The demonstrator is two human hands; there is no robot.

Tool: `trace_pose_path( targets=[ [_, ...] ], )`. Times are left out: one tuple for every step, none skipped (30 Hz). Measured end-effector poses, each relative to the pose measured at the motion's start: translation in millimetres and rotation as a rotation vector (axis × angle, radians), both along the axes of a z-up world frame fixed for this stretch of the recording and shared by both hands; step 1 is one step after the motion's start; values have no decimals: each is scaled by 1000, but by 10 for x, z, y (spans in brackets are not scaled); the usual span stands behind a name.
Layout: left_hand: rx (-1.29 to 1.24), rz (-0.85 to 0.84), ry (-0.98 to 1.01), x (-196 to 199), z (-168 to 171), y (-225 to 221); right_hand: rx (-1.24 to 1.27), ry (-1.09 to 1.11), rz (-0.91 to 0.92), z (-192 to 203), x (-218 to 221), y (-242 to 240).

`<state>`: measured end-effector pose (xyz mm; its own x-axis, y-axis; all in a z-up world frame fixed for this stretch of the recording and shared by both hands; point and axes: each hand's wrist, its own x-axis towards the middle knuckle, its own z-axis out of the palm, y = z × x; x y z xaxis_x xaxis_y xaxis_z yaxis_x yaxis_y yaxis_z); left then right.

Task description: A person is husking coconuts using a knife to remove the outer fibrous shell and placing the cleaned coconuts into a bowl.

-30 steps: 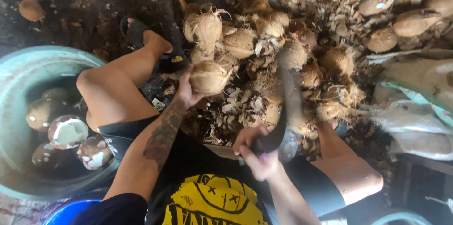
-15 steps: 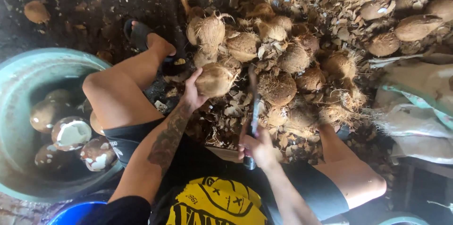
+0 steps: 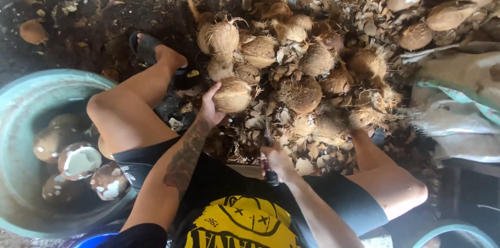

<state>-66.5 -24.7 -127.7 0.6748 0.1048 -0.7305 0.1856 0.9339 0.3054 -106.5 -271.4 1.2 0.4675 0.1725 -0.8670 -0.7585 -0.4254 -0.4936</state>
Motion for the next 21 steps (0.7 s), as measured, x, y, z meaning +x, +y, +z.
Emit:
trace_pose_path(
  targets=[
    [20,8,7,-10,-38,-28,132,-131,-11,200,60,5],
    [41,16,13,-24,-78,-55,262,-262,-23,398,117,12],
    [35,21,20,-51,-101,-62,257,-255,-19,518,101,-37],
    [61,8,19,-79,-117,-68,521,-563,49,646,87,-84],
    [96,-8,4,-13,-115,-13,795,-884,117,766,127,-87],
    [100,-8,-3,-9,-193,7,798,-891,118,609,119,-140],
    [117,-32,15,-27,-277,21,767,-1058,179,449,92,-196],
    [133,-57,34,-45,-365,36,730,-1224,239,283,64,-250],
    [131,-58,36,-61,-192,10,728,-1222,239,-66,22,-248],
    [142,-47,48,-78,-20,-13,629,-1243,317,-417,-24,-246],
    [154,-33,55,-71,156,-38,529,-1266,399,-767,-44,-249],
    [152,-31,51,-13,91,-38,528,-1269,403,-880,-105,-246],
    [146,-48,37,44,30,-30,443,-777,349,-993,-153,-239],
    [139,-66,23,106,-30,-21,341,-291,281,-1106,-197,-232],
    [145,-70,20,55,-40,-20,345,-295,277,-786,-180,-162],
    [128,-53,42,10,-56,-22,375,-244,169,-470,-160,-99],
    [100,-37,71,-84,-91,-94,394,-183,60,-142,-178,-99],
    [96,-41,77,-111,-150,-108,389,-179,55,130,-166,-91],
    [123,-29,80,-107,-206,-114,519,-373,101,402,-130,-74],
    [150,-16,83,-108,-258,-119,647,-569,149,676,-98,-54],
    [144,-16,84,-98,-153,-113,641,-568,150,879,-65,-53]
  ],
)
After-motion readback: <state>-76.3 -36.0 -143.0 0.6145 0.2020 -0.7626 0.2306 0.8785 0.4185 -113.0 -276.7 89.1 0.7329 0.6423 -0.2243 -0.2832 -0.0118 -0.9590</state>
